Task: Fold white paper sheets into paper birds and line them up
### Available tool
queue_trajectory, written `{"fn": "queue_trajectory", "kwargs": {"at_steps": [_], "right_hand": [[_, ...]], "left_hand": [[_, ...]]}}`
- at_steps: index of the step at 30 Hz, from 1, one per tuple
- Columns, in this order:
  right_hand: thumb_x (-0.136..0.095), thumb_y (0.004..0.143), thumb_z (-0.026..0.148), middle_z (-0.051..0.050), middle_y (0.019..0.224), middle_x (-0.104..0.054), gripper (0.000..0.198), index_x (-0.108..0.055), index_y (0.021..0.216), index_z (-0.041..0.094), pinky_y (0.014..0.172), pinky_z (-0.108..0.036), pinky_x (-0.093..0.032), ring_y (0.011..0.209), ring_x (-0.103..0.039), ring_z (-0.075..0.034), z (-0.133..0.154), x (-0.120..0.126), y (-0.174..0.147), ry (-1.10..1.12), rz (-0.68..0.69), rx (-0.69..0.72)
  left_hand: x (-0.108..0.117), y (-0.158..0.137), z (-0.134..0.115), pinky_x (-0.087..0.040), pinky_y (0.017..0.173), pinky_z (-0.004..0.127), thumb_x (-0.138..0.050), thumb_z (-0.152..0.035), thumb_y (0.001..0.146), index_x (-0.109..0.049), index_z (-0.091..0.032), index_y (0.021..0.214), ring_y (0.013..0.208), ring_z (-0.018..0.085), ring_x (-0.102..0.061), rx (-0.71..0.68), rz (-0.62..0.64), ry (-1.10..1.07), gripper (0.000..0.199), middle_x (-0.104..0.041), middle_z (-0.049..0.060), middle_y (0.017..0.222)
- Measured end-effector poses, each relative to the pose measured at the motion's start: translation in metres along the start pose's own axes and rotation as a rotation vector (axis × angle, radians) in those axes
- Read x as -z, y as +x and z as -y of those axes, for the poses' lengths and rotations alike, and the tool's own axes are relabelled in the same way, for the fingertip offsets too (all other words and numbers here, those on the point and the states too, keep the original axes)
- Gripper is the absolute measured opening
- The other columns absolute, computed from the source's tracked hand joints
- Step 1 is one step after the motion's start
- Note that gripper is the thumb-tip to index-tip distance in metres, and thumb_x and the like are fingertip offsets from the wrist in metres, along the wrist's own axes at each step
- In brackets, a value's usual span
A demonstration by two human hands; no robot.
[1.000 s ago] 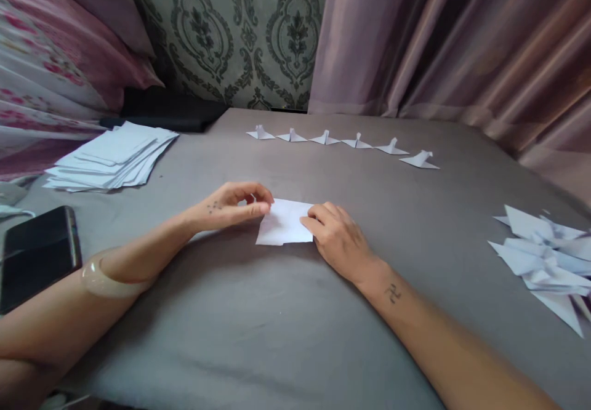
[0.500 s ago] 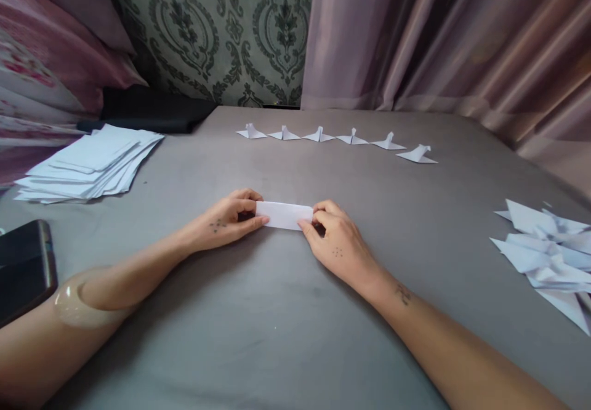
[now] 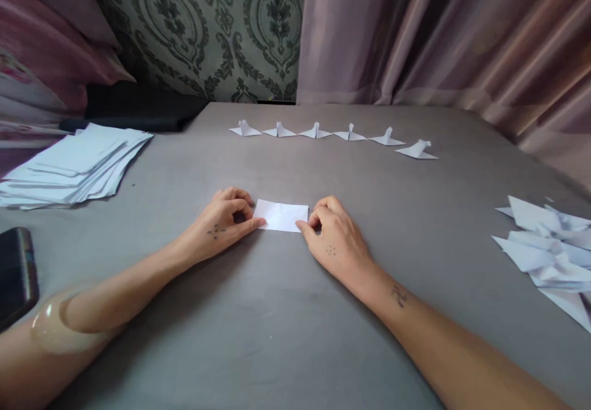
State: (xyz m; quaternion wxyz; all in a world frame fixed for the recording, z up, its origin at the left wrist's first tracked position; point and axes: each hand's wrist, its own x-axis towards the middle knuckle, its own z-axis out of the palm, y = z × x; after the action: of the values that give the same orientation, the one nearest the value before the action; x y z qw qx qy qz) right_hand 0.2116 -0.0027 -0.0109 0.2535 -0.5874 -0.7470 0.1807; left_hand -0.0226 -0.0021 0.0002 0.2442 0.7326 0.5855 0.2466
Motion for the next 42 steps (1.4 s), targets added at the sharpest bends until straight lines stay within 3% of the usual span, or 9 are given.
{"fn": "queue_trajectory", "kwargs": {"at_steps": [8, 13, 16, 18, 21, 25, 30, 37, 42], "right_hand": [[-0.064, 0.083, 0.033, -0.001, 0.096, -0.059, 0.02, -0.053, 0.071, 0.022, 0.071, -0.032, -0.046, 0.077, -0.06, -0.015, -0.005, 0.005, 0.001, 0.033, 0.045, 0.038], [-0.064, 0.084, 0.031, -0.002, 0.097, -0.059, 0.011, -0.056, 0.082, 0.023, 0.076, -0.032, -0.048, 0.079, -0.059, -0.015, -0.007, 0.006, 0.001, 0.057, 0.057, 0.069], [-0.062, 0.085, 0.03, -0.003, 0.112, -0.057, 0.017, -0.059, 0.101, 0.024, 0.078, -0.031, -0.049, 0.08, -0.059, -0.014, -0.007, 0.007, 0.002, 0.065, 0.073, 0.093], [-0.059, 0.086, 0.028, -0.004, 0.125, -0.054, 0.029, -0.056, 0.116, 0.026, 0.079, -0.031, -0.05, 0.08, -0.058, -0.013, -0.006, 0.007, 0.002, 0.063, 0.094, 0.137], [-0.055, 0.088, 0.026, -0.004, 0.131, -0.054, 0.038, -0.05, 0.126, 0.028, 0.079, -0.032, -0.049, 0.084, -0.058, -0.015, -0.006, 0.009, 0.002, 0.022, 0.124, 0.196], [-0.053, 0.087, 0.026, -0.005, 0.122, -0.06, 0.04, -0.05, 0.126, 0.026, 0.077, -0.033, -0.049, 0.083, -0.059, -0.017, -0.004, 0.009, 0.004, -0.029, 0.124, 0.195], [-0.054, 0.083, 0.024, -0.004, 0.106, -0.062, 0.032, -0.058, 0.115, 0.022, 0.073, -0.03, -0.046, 0.075, -0.058, -0.014, -0.002, 0.006, 0.007, -0.017, 0.086, 0.162], [-0.051, 0.083, 0.025, 0.002, 0.077, -0.064, 0.022, -0.059, 0.104, 0.024, 0.064, -0.027, -0.041, 0.066, -0.055, -0.013, 0.007, 0.009, -0.005, 0.041, 0.142, 0.078], [-0.051, 0.074, 0.012, 0.0, 0.096, -0.064, 0.05, -0.054, 0.122, 0.027, 0.065, -0.025, -0.041, 0.074, -0.056, -0.013, 0.013, 0.024, -0.015, 0.013, 0.314, 0.227]], "left_hand": [[0.009, -0.005, -0.001, -0.041, 0.073, 0.032, -0.063, -0.033, 0.085, -0.053, -0.019, 0.088, 0.085, 0.02, -0.044, -0.009, 0.052, 0.125, 0.017, -0.053, 0.004, 0.093], [0.013, -0.004, -0.003, -0.04, 0.078, 0.034, -0.057, -0.023, 0.087, -0.057, -0.019, 0.087, 0.085, 0.019, -0.044, -0.007, 0.144, 0.123, 0.004, -0.053, 0.005, 0.097], [0.01, -0.005, -0.004, -0.041, 0.079, 0.036, -0.053, -0.018, 0.087, -0.059, -0.019, 0.086, 0.086, 0.02, -0.045, -0.004, 0.15, 0.132, 0.006, -0.053, 0.006, 0.097], [0.005, -0.007, -0.005, -0.041, 0.079, 0.037, -0.048, -0.014, 0.087, -0.058, -0.018, 0.087, 0.086, 0.021, -0.045, -0.076, 0.108, 0.178, 0.011, -0.053, 0.007, 0.096], [-0.004, -0.013, -0.007, -0.042, 0.08, 0.038, -0.039, -0.005, 0.086, -0.057, -0.018, 0.098, 0.087, 0.021, -0.045, -0.316, 0.057, 0.234, 0.025, -0.055, 0.008, 0.1], [-0.013, -0.018, -0.012, -0.044, 0.085, 0.035, -0.033, -0.004, 0.09, -0.054, -0.013, 0.113, 0.092, 0.019, -0.049, -0.525, 0.09, 0.234, 0.032, -0.057, 0.011, 0.108], [-0.013, -0.015, -0.016, -0.047, 0.084, 0.033, -0.037, -0.023, 0.1, -0.061, -0.015, 0.102, 0.092, 0.02, -0.054, -0.516, 0.05, 0.316, 0.026, -0.063, 0.008, 0.101], [-0.007, -0.013, -0.016, -0.05, 0.079, 0.036, -0.035, -0.015, 0.098, -0.063, -0.014, 0.103, 0.095, 0.023, -0.059, -0.553, 0.085, 0.508, 0.029, -0.068, 0.01, 0.101], [-0.006, -0.013, -0.013, -0.051, 0.085, 0.035, -0.036, -0.01, 0.093, -0.061, -0.014, 0.112, 0.103, 0.022, -0.059, -0.535, 0.105, 0.445, 0.032, -0.065, 0.011, 0.114]]}}
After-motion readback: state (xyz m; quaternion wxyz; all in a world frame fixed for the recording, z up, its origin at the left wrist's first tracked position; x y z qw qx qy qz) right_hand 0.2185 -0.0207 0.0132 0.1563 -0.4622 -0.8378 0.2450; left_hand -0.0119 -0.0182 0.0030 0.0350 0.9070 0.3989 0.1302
